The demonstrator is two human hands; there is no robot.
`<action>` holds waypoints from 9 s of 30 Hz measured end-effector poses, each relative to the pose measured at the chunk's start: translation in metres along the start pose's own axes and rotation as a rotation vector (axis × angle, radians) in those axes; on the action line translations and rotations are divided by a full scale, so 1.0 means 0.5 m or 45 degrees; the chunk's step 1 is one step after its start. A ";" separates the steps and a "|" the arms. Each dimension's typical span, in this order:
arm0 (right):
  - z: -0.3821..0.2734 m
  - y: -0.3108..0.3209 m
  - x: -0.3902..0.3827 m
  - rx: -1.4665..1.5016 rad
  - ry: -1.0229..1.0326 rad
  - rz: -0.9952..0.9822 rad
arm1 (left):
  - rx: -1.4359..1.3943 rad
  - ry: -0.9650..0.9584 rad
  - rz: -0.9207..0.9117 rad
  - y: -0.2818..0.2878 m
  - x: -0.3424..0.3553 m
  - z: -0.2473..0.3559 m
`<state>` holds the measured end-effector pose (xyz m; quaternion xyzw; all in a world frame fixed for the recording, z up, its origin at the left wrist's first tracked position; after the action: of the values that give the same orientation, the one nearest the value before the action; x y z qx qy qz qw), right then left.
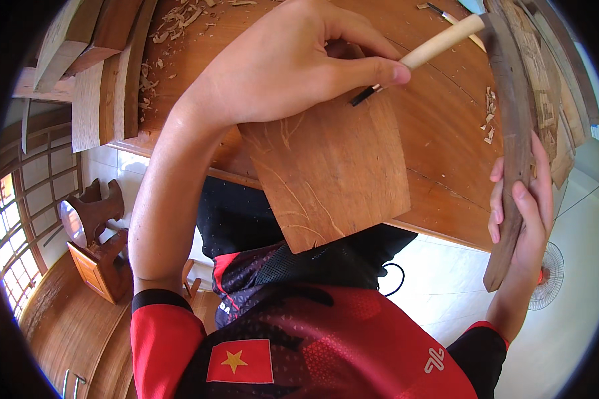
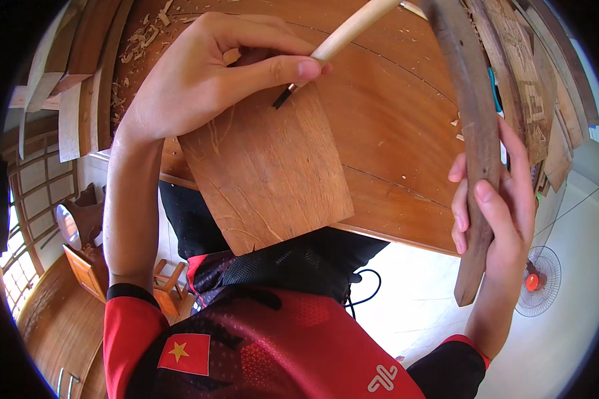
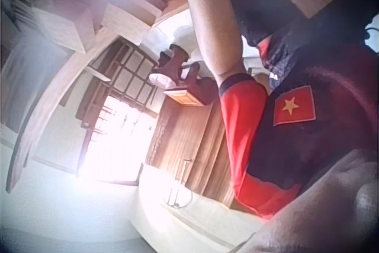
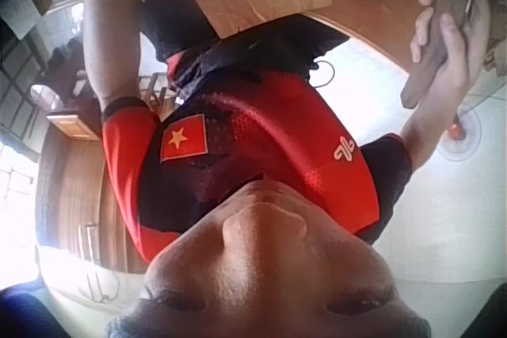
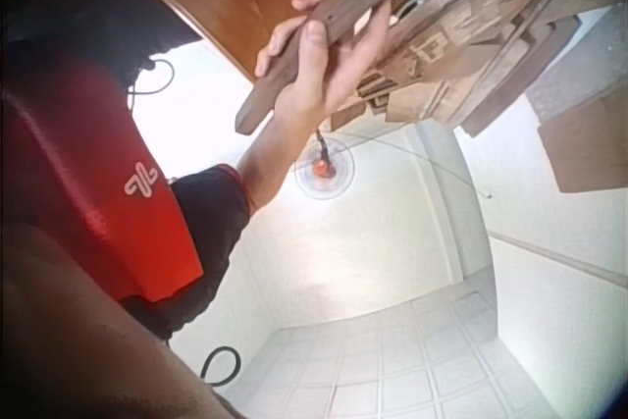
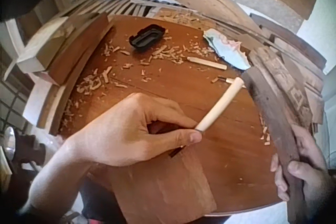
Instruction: Wood carving using a chisel and a wooden mallet on a piece of wood.
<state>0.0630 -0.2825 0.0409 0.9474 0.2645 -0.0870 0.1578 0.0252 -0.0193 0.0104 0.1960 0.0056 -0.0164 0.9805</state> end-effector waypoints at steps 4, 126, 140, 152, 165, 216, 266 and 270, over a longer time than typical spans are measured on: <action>-0.009 -0.010 0.003 -0.127 0.028 -0.049 | 0.119 0.000 0.022 0.003 -0.002 0.003; 0.000 -0.180 0.121 -0.563 0.220 -0.141 | -0.209 0.489 0.570 0.092 -0.125 -0.072; 0.018 -0.169 0.130 -0.610 0.125 -0.164 | -0.252 0.438 0.511 0.101 -0.118 -0.069; 0.032 -0.163 0.125 -0.696 0.114 -0.166 | -0.804 0.207 0.866 0.128 -0.150 -0.101; 0.022 -0.171 0.121 -0.613 0.090 -0.154 | -0.429 0.277 0.760 0.105 -0.128 -0.074; -0.131 0.040 0.109 0.338 0.373 0.217 | -2.123 -0.605 0.236 0.079 -0.024 0.115; 0.011 -0.040 0.123 0.079 0.146 0.227 | -0.268 0.220 0.396 0.053 -0.016 0.002; -0.037 -0.039 0.160 -0.020 0.362 0.089 | -0.362 0.141 0.499 0.039 -0.012 -0.008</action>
<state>0.1218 -0.2225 0.0334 0.9575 0.2519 0.0558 0.1290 0.0200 0.0002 0.0142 0.0540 0.0234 0.1859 0.9808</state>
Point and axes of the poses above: each hand's wrist, its own x-axis towards the middle knuckle, its own y-axis out of the back of the hand, z = x × y, the point moved 9 cm from there along x, towards the middle knuckle, and after that the axes turned 3 degrees about y, right-handed, at the moved point
